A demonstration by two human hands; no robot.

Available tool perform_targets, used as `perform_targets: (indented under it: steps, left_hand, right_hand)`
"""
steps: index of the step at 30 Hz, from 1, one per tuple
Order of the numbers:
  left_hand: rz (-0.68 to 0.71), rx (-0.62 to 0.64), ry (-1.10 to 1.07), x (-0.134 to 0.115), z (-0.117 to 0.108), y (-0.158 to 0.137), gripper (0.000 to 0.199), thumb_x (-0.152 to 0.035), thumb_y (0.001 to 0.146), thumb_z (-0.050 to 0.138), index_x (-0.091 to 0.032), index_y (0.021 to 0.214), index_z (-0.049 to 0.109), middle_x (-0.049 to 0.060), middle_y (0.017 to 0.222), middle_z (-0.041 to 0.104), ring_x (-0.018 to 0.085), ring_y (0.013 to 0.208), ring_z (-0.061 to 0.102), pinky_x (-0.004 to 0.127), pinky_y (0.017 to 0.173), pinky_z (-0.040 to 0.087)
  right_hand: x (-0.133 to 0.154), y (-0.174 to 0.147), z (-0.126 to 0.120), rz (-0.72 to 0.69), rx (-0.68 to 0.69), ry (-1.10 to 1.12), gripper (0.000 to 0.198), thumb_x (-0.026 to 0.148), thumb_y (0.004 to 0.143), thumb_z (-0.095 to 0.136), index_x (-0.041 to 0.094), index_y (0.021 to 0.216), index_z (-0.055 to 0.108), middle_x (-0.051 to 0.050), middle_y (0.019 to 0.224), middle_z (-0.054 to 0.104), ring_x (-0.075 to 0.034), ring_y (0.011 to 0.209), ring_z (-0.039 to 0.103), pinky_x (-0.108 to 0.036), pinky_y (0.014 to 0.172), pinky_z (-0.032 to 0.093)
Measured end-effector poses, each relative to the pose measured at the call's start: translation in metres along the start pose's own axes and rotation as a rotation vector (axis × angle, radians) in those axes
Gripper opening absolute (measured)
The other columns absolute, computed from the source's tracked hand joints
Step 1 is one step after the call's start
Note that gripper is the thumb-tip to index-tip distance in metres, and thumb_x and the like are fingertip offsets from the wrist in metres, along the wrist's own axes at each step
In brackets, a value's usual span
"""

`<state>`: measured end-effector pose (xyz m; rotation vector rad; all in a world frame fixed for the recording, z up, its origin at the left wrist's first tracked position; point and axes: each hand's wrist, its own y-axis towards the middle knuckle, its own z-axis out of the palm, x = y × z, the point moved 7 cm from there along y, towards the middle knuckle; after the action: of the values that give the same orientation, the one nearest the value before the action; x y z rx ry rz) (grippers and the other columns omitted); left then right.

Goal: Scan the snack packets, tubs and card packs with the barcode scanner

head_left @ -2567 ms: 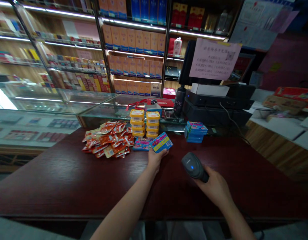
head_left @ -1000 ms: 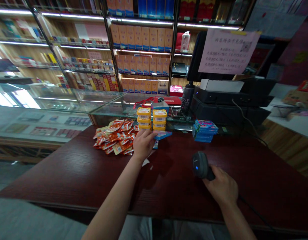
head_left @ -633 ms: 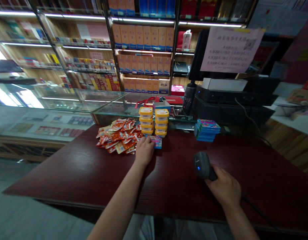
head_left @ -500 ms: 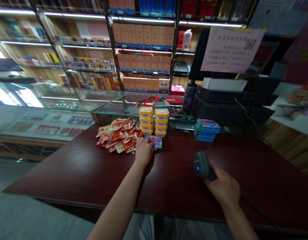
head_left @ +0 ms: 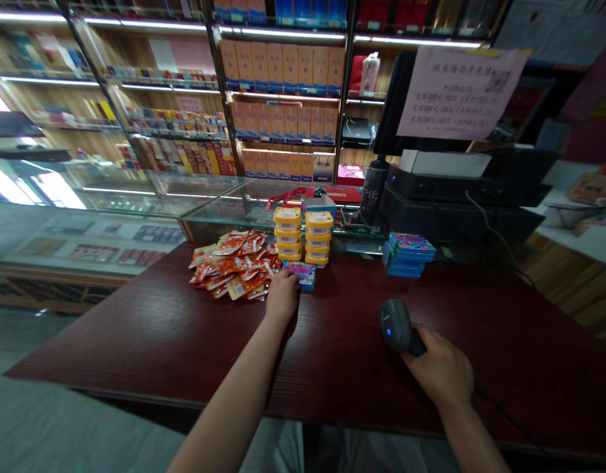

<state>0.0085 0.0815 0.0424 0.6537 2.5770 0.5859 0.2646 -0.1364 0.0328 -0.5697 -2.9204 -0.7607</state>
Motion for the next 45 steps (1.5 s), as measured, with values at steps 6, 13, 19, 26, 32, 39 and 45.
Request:
perform_targets:
  steps: [6, 13, 19, 26, 32, 39, 45]
  left_hand:
    - [-0.020, 0.007, 0.020, -0.001, 0.000, 0.000, 0.020, -0.011, 0.079, 0.055, -0.017, 0.092, 0.070, 0.010, 0.099, 0.062, 0.024, 0.097, 0.054, 0.036, 0.088, 0.044]
    - [-0.017, 0.021, 0.051, -0.005, -0.002, -0.004, 0.024, -0.012, 0.081, 0.051, -0.018, 0.099, 0.067, 0.010, 0.105, 0.060, 0.025, 0.103, 0.052, 0.037, 0.093, 0.042]
    - [0.003, 0.009, 0.172, -0.018, 0.000, -0.002, 0.052, -0.050, 0.076, 0.062, -0.019, 0.118, 0.057, 0.014, 0.127, 0.049, 0.031, 0.119, 0.043, 0.041, 0.103, 0.034]
    - [-0.184, 0.102, 0.294, -0.024, 0.010, 0.024, 0.064, -0.063, 0.072, 0.056, -0.012, 0.110, 0.056, 0.020, 0.112, 0.054, 0.036, 0.111, 0.046, 0.045, 0.092, 0.037]
    - [-0.347, 0.089, 0.276, -0.023, 0.011, 0.035, 0.059, -0.048, 0.066, 0.061, -0.011, 0.112, 0.054, 0.022, 0.117, 0.050, 0.037, 0.108, 0.046, 0.046, 0.082, 0.041]
    - [-0.368, 0.090, 0.250, -0.025, 0.009, 0.032, 0.059, -0.045, 0.063, 0.062, -0.014, 0.112, 0.054, 0.020, 0.118, 0.049, 0.037, 0.110, 0.044, 0.045, 0.084, 0.040]
    - [-0.382, 0.096, 0.277, -0.029, 0.005, 0.021, 0.050, -0.043, 0.067, 0.060, -0.017, 0.109, 0.054, 0.016, 0.114, 0.050, 0.034, 0.110, 0.045, 0.043, 0.084, 0.039]
  right_hand:
    - [0.001, 0.000, 0.000, -0.027, -0.018, 0.004, 0.026, 0.033, 0.081, 0.054, 0.021, 0.102, 0.063, -0.005, 0.091, 0.071, -0.021, 0.077, 0.066, -0.029, 0.063, 0.039]
    - [0.003, 0.000, -0.003, -0.014, -0.010, -0.003, 0.025, 0.032, 0.081, 0.056, 0.021, 0.103, 0.063, -0.005, 0.091, 0.071, -0.021, 0.078, 0.066, -0.029, 0.062, 0.040]
    - [0.004, 0.000, 0.000, -0.047, -0.005, 0.022, 0.025, 0.029, 0.080, 0.055, 0.022, 0.102, 0.064, -0.004, 0.092, 0.071, -0.021, 0.078, 0.066, -0.029, 0.064, 0.040]
    - [0.004, 0.002, -0.001, -0.006, 0.052, 0.024, 0.022, 0.029, 0.081, 0.058, 0.023, 0.101, 0.063, -0.002, 0.092, 0.071, -0.021, 0.080, 0.066, -0.029, 0.064, 0.039]
    - [0.005, 0.002, 0.001, 0.002, 0.073, 0.001, 0.021, 0.025, 0.080, 0.057, 0.024, 0.101, 0.063, -0.002, 0.091, 0.071, -0.021, 0.079, 0.066, -0.029, 0.063, 0.039]
    - [0.003, 0.002, 0.003, -0.012, 0.056, 0.013, 0.020, 0.027, 0.081, 0.056, 0.025, 0.100, 0.062, -0.001, 0.092, 0.071, -0.020, 0.079, 0.066, -0.028, 0.063, 0.038]
    - [0.002, 0.001, 0.006, -0.018, 0.063, 0.016, 0.023, 0.030, 0.081, 0.056, 0.024, 0.103, 0.062, -0.001, 0.094, 0.071, -0.021, 0.080, 0.066, -0.030, 0.065, 0.039]
